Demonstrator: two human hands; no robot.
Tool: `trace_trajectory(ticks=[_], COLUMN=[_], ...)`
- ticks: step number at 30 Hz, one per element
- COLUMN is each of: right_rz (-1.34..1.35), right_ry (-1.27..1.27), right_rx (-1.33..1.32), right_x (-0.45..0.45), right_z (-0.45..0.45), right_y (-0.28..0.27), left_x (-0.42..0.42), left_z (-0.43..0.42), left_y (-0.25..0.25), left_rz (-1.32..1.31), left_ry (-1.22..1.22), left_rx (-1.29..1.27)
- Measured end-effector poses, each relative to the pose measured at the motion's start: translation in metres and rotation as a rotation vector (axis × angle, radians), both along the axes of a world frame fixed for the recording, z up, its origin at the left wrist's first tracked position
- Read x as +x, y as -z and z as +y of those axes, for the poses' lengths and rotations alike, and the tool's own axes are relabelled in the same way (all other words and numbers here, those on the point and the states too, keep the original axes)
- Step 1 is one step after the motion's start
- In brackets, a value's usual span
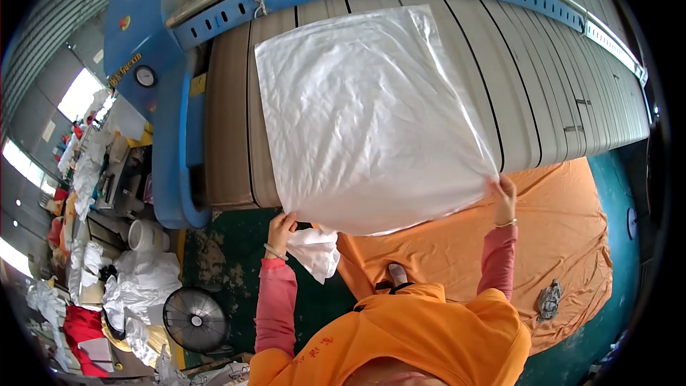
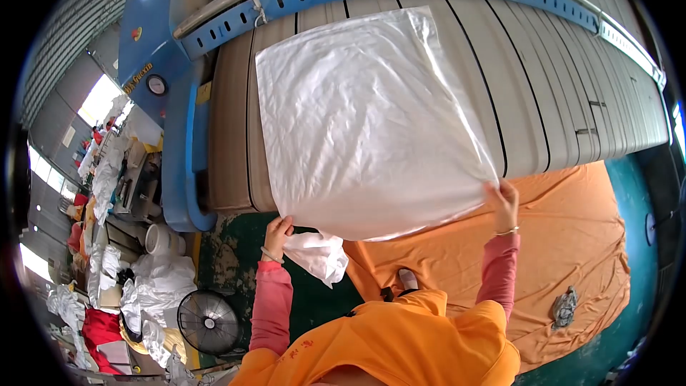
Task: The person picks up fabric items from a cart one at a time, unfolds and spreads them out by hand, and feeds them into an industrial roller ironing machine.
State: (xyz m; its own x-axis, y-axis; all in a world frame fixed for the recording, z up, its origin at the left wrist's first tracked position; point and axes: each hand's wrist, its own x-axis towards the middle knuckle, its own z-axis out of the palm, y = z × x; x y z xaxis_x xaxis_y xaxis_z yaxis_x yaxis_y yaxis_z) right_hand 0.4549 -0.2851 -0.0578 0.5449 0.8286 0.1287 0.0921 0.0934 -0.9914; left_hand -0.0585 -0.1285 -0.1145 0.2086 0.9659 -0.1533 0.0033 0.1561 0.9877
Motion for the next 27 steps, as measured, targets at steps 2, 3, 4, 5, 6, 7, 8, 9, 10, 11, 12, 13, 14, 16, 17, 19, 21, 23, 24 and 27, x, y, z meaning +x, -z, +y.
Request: trace_trajectory(ticks=[2, 3, 4, 5, 6, 7, 8, 9, 10, 11, 12, 13, 14, 16, 17, 19, 21, 23, 24, 27], right_rz=[0.073, 0.076, 0.08, 0.083, 0.068, 0.09, 0.111, 0.133, 0.136, 0.15, 0.165, 0.18, 0.181, 0.183, 0.189, 0.193, 0.072, 0.043, 0.075, 0.171], right_ry=[0.004, 0.012, 0.02, 0.029, 0.008, 0.02, 0.031, 0.043, 0.106, 0.09, 0.073, 0.057, 0.07, 0.096, 0.118, 0.151, 0.082, 0.031, 0.017, -0.041], right_rx=[0.116, 0.081, 0.046, 0.01, -0.069, -0.062, -0.055, -0.048, -0.027, -0.035, -0.042, -0.05, -0.028, 0.017, 0.046, 0.096, 0.075, 0.014, -0.037, -0.047], right_x=[0.008, 0.011, 0.013, 0.015, 0.017, 0.013, 0.008, 0.003, -0.001, 0.003, 0.008, 0.011, 0.014, 0.009, 0.012, 0.02, 0.011, 0.009, 0.011, 0.02], right_z=[-0.014, -0.017, -0.019, -0.021, -0.024, -0.023, -0.02, -0.017, -0.013, -0.011, -0.009, -0.006, -0.005, -0.003, 0.0, 0.009, 0.01, 0.005, 0.001, -0.009], right_y=[-0.01, 0.0, 0.018, 0.038, 0.054, 0.064, 0.074, 0.08, 0.082, 0.085, 0.083, 0.082, 0.08, 0.055, 0.062, 0.078, 0.085, 0.085, 0.079, 0.066], left_x=[0.004, 0.003, 0.0, -0.002, -0.004, -0.006, -0.008, -0.008, -0.007, -0.006, -0.007, -0.008, -0.009, -0.007, -0.003, 0.002, 0.011, 0.014, 0.014, 0.01], left_z=[-0.005, -0.004, -0.002, -0.001, -0.001, -0.002, -0.003, -0.006, -0.01, -0.013, -0.012, -0.012, -0.01, -0.003, 0.001, 0.004, -0.001, -0.004, -0.004, 0.001], left_y=[-0.015, -0.014, -0.011, -0.008, -0.005, -0.001, 0.003, 0.004, 0.005, 0.005, 0.007, 0.008, 0.008, 0.005, 0.004, -0.003, -0.004, -0.001, 0.006, 0.014], left_rz=[-0.027, -0.025, -0.023, -0.022, -0.025, -0.028, -0.031, 0.004, 0.04, 0.075, 0.072, 0.054, 0.036, 0.021, -0.007, -0.022, 0.01, 0.028, 0.03, 0.001], left_ry=[-0.006, -0.003, 0.001, 0.004, 0.01, 0.015, 0.021, 0.042, 0.063, 0.084, 0.074, 0.016, -0.041, -0.131, -0.147, -0.166, -0.106, -0.084, -0.091, -0.169], left_rx=[0.032, 0.03, 0.029, 0.027, 0.012, -0.002, -0.017, -0.02, -0.023, -0.026, -0.01, 0.003, 0.016, 0.056, 0.087, 0.072, 0.045, 0.043, 0.054, 0.124])
